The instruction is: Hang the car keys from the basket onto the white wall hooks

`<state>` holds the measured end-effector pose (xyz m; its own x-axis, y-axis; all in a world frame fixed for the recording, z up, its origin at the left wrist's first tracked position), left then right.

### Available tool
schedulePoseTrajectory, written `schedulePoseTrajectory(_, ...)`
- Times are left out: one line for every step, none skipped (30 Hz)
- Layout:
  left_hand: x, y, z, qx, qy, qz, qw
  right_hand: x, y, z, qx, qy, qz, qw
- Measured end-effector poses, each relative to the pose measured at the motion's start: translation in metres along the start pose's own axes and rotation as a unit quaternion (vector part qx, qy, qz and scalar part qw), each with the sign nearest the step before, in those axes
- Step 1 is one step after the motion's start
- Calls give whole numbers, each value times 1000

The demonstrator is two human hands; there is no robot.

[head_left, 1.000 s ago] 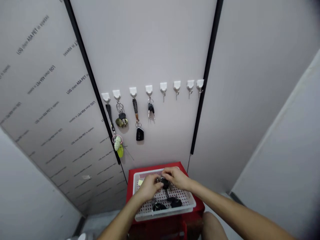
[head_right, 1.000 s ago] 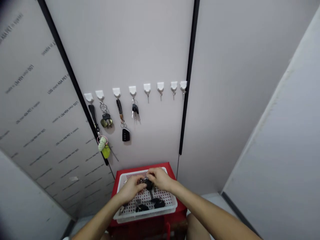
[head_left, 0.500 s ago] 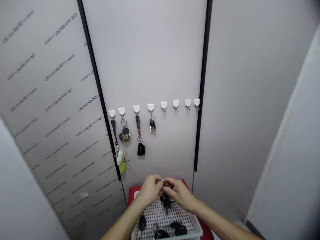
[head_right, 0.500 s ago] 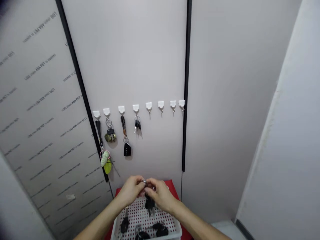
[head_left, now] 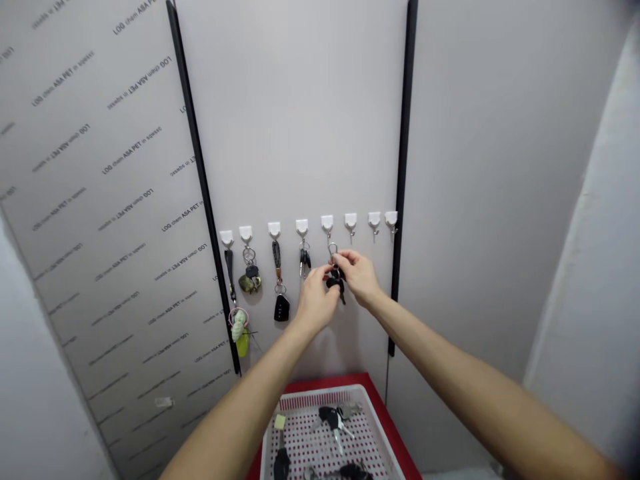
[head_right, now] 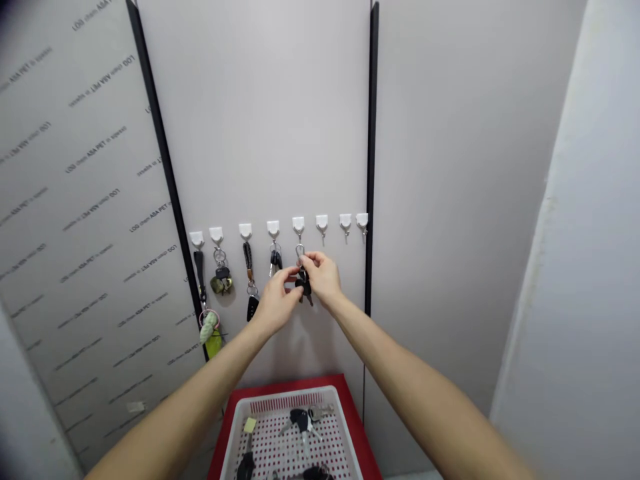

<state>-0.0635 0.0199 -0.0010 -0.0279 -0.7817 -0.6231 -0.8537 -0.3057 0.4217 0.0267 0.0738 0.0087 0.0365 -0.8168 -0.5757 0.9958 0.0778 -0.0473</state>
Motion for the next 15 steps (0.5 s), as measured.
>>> schedulePoseTrajectory(-6,2,-4,-19,-5,-4,1000,-7,-2,3,-18,0,-5,1000)
schedulePoseTrajectory(-11,3,-6,-36,-8,-7,999,-14,-3,5,-32,0,-8,999)
schedulePoseTrajectory(-15,4,-8,-51,-8,-8,999,-18,-5,6,-41,-3,-12,999)
schedulePoseTrajectory(-18,5,-8,-65,-6,-9,998,-22,-6,6,-47,-9,-17,999)
schedulePoseTrajectory(-20,5,-8,-76,-3,-8,997,-24,-7,4,-51,-18,-23,998)
schedulePoseTrajectory(-21,4,-7,-85,0,-5,996,-26,-7,2,-53,-30,-30,998)
schedulePoseTrajectory(-22,4,-5,-93,3,-1,996,-27,-8,-1,-54,-41,-35,997)
schedulePoseTrajectory(-21,3,-3,-97,6,4,995,-28,-8,-5,-53,-52,-37,997)
schedulePoseTrajectory(-19,2,0,-100,10,9,995,-29,-8,-8,-50,-59,-37,996)
schedulePoseTrajectory(-17,1,3,-100,14,12,995,-30,-8,-11,-43,-62,-35,997)
schedulePoseTrajectory(-14,1,7,-97,19,16,995,-30,-6,-13,-30,-62,-33,997)
schedulePoseTrajectory(-10,1,12,-93,26,19,995,-29,-3,-14,-11,-56,-34,998)
schedulePoseTrajectory(-4,1,18,-87,35,22,995,-27,1,-14,15,-44,-41,998)
schedulePoseTrajectory(2,2,26,-78,46,26,996,-23,7,-14,49,-23,-55,997)
schedulePoseTrajectory(9,2,35,-70,61,28,995,-16,14,-13,90,3,-72,993)
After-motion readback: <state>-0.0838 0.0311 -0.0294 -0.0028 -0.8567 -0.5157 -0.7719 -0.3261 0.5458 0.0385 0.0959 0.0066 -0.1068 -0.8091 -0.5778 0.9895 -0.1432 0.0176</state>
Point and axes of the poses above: each hand's wrist, its own x-axis away from the middle knuckle, its own y-axis out of the back of the hand, z = x × y, the point moved 6 cm from there along -x, towards the middle knuckle, and after that the axes turned 3 degrees about z, right-handed, at the moved point
